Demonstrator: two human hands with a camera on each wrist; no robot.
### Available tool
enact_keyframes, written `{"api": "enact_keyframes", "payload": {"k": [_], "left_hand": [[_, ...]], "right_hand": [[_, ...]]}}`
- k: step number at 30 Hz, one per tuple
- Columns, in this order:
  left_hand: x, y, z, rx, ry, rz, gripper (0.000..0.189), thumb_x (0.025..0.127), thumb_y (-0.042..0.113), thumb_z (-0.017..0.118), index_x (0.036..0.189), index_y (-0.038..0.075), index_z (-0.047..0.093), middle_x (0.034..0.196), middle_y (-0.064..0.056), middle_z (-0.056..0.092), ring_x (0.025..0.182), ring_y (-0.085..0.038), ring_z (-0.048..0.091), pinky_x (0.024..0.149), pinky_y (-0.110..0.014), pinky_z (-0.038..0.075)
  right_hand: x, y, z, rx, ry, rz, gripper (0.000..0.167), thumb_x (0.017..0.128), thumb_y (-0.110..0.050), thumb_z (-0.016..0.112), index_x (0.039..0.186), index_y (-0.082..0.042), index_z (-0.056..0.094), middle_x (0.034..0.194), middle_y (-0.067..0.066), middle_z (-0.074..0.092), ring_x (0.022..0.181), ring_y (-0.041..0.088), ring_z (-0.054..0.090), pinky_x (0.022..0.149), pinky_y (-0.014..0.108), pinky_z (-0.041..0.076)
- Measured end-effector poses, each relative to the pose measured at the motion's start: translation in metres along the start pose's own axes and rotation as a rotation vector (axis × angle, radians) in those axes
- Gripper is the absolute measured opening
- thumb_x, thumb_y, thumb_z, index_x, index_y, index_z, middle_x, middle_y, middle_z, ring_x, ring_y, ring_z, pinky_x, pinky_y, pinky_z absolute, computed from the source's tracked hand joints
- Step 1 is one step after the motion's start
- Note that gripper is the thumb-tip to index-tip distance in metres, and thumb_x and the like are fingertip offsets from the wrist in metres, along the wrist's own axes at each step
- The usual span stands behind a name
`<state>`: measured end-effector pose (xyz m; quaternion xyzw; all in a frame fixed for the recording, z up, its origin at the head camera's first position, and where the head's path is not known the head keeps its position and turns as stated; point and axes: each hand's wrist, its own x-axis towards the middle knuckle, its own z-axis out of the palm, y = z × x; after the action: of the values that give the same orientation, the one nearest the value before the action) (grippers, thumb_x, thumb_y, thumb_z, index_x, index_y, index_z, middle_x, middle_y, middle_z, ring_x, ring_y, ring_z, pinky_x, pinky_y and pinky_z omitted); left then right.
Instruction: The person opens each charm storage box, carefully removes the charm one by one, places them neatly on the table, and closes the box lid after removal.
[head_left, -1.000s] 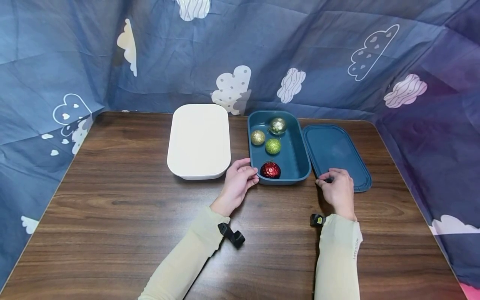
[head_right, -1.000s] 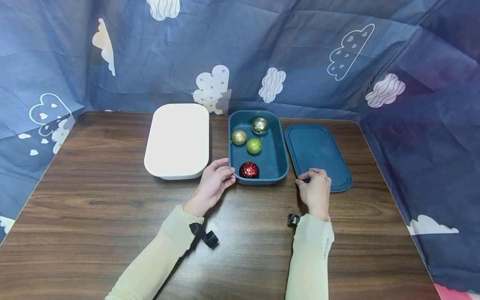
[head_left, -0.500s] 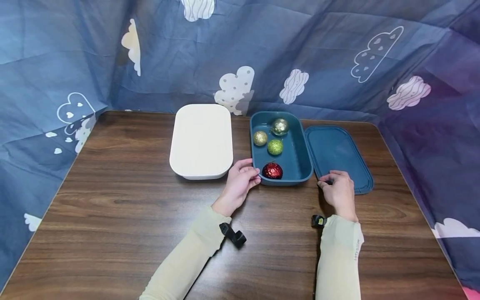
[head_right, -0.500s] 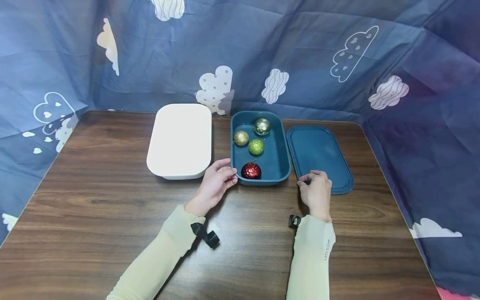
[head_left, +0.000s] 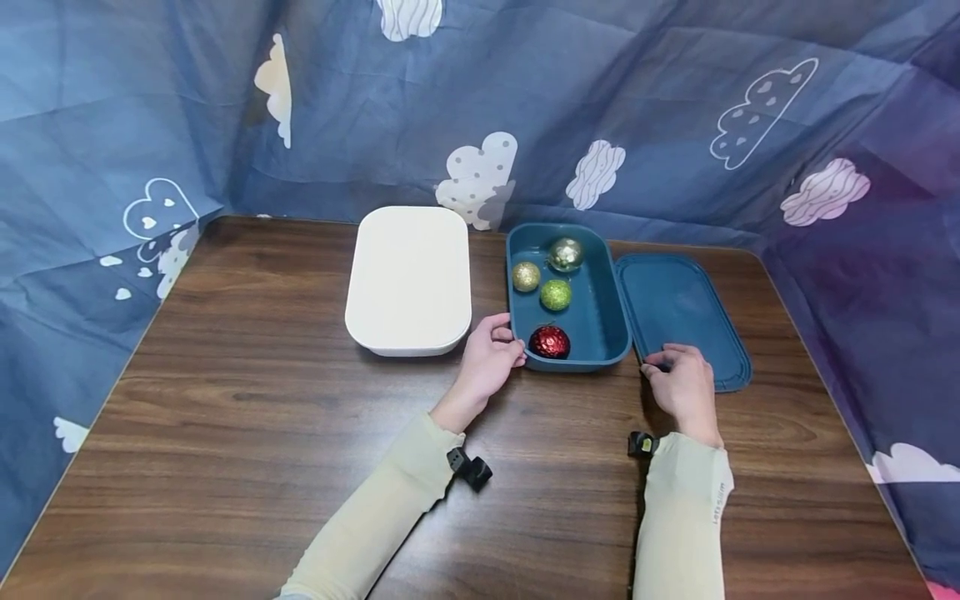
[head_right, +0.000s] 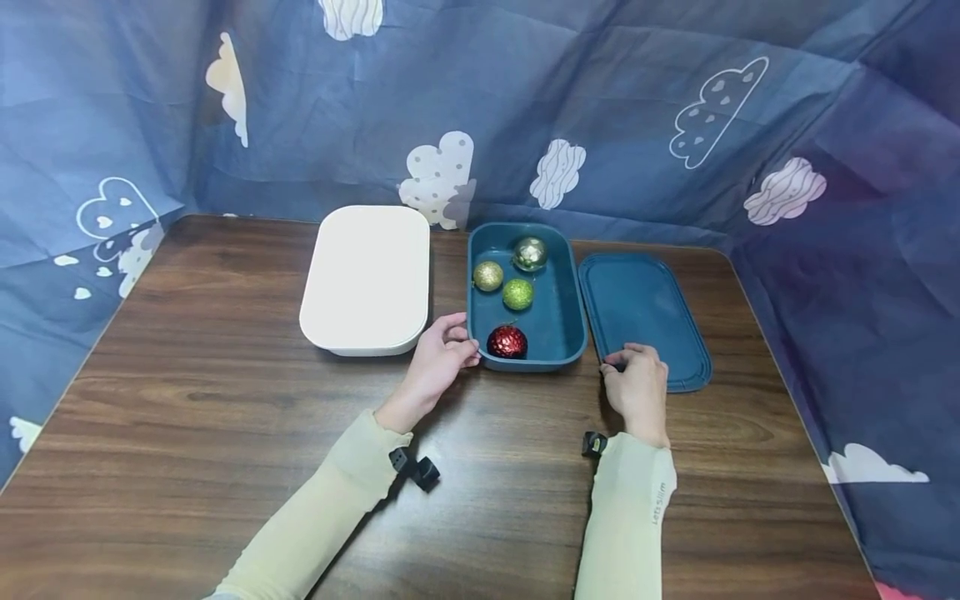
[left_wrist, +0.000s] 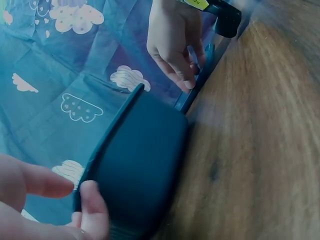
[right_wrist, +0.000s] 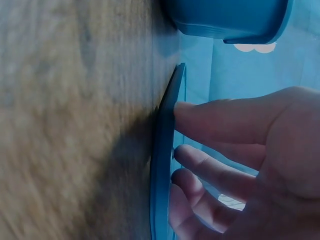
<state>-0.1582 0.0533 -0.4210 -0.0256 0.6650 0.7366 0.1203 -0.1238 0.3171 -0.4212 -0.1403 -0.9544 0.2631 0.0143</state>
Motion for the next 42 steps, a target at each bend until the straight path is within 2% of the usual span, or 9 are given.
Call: {"api": "enact_keyframes", "payload": {"k": [5,9,12,15,20,24,31,35,42], "left_hand": [[-0.01,0.013,-0.009,0.453,-0.044,0.067,0.068,0.089,0.014,0.062,0.145,-0.006,0.03,0.123,-0.018,0.05,0.089,-0.018,0.063,0.085,-0.032,0.053],[-0.022,0.03,-0.018,0.717,-0.076,0.168,0.064,0.092,0.026,0.061,0.143,-0.005,0.037,0.118,-0.017,0.049,0.097,-0.023,0.054,0.091,-0.035,0.048],[-0.032,0.048,-0.028,0.753,-0.082,0.244,0.052,0.094,0.028,0.059,0.136,0.0,0.049,0.112,-0.013,0.054,0.09,-0.02,0.053,0.082,-0.033,0.049],[-0.041,0.061,-0.045,0.709,-0.067,0.328,0.042,0.094,0.026,0.06,0.13,0.004,0.056,0.109,-0.01,0.06,0.084,-0.016,0.056,0.077,-0.029,0.05],[-0.052,0.073,-0.089,0.694,0.058,0.49,0.031,0.093,0.018,0.062,0.12,0.003,0.064,0.102,-0.012,0.064,0.085,-0.02,0.062,0.076,-0.034,0.054],[-0.054,0.081,-0.129,0.744,0.229,0.533,0.027,0.091,0.015,0.062,0.114,0.001,0.067,0.097,-0.013,0.064,0.085,-0.023,0.062,0.074,-0.038,0.054],[-0.05,0.075,-0.181,0.75,0.426,0.371,0.027,0.093,0.018,0.059,0.112,0.002,0.068,0.092,-0.012,0.063,0.08,-0.022,0.055,0.073,-0.031,0.041],[-0.04,0.065,-0.196,0.743,0.388,0.236,0.033,0.095,0.023,0.056,0.119,0.002,0.065,0.103,-0.014,0.063,0.092,-0.027,0.059,0.084,-0.036,0.044],[-0.025,0.053,-0.208,0.672,0.318,0.061,0.048,0.095,0.031,0.056,0.133,0.001,0.053,0.119,-0.018,0.061,0.107,-0.031,0.058,0.093,-0.045,0.046]], "right_hand": [[0.0,-0.001,-0.001,0.008,-0.016,0.008,0.025,0.093,-0.01,0.056,0.107,0.008,0.067,0.136,0.03,0.047,0.13,0.048,0.036,0.109,0.061,0.024],[-0.001,-0.003,-0.006,0.026,0.053,-0.008,0.026,0.094,-0.014,0.057,0.108,0.005,0.068,0.128,0.028,0.055,0.122,0.045,0.046,0.103,0.058,0.033],[-0.005,-0.01,-0.017,0.077,0.158,-0.004,0.029,0.094,-0.019,0.058,0.113,0.002,0.067,0.123,0.027,0.06,0.112,0.04,0.056,0.097,0.053,0.038],[-0.013,-0.028,-0.029,0.225,0.281,0.011,0.031,0.094,-0.023,0.061,0.117,-0.003,0.067,0.12,0.018,0.064,0.099,0.022,0.062,0.087,0.034,0.044],[-0.031,-0.069,-0.046,0.773,0.43,-0.146,0.023,0.088,-0.007,0.067,0.111,0.0,0.068,0.098,0.0,0.07,0.085,0.006,0.061,0.072,0.014,0.048],[-0.043,-0.104,-0.047,1.08,0.374,-0.305,0.024,0.086,0.002,0.067,0.109,0.005,0.066,0.093,0.005,0.069,0.081,0.013,0.065,0.069,0.018,0.053],[-0.042,-0.161,-0.014,1.026,0.243,-0.324,0.017,0.089,-0.002,0.065,0.106,-0.002,0.068,0.086,0.002,0.066,0.074,0.013,0.062,0.069,0.021,0.053],[-0.035,-0.184,0.016,0.925,0.117,-0.317,0.021,0.09,-0.001,0.062,0.11,-0.001,0.065,0.091,-0.002,0.064,0.076,0.01,0.059,0.069,0.019,0.05],[-0.03,-0.205,0.069,0.55,-0.145,-0.23,0.047,0.091,-0.022,0.063,0.133,-0.005,0.051,0.124,0.011,0.055,0.089,0.016,0.055,0.077,0.026,0.044]]}}
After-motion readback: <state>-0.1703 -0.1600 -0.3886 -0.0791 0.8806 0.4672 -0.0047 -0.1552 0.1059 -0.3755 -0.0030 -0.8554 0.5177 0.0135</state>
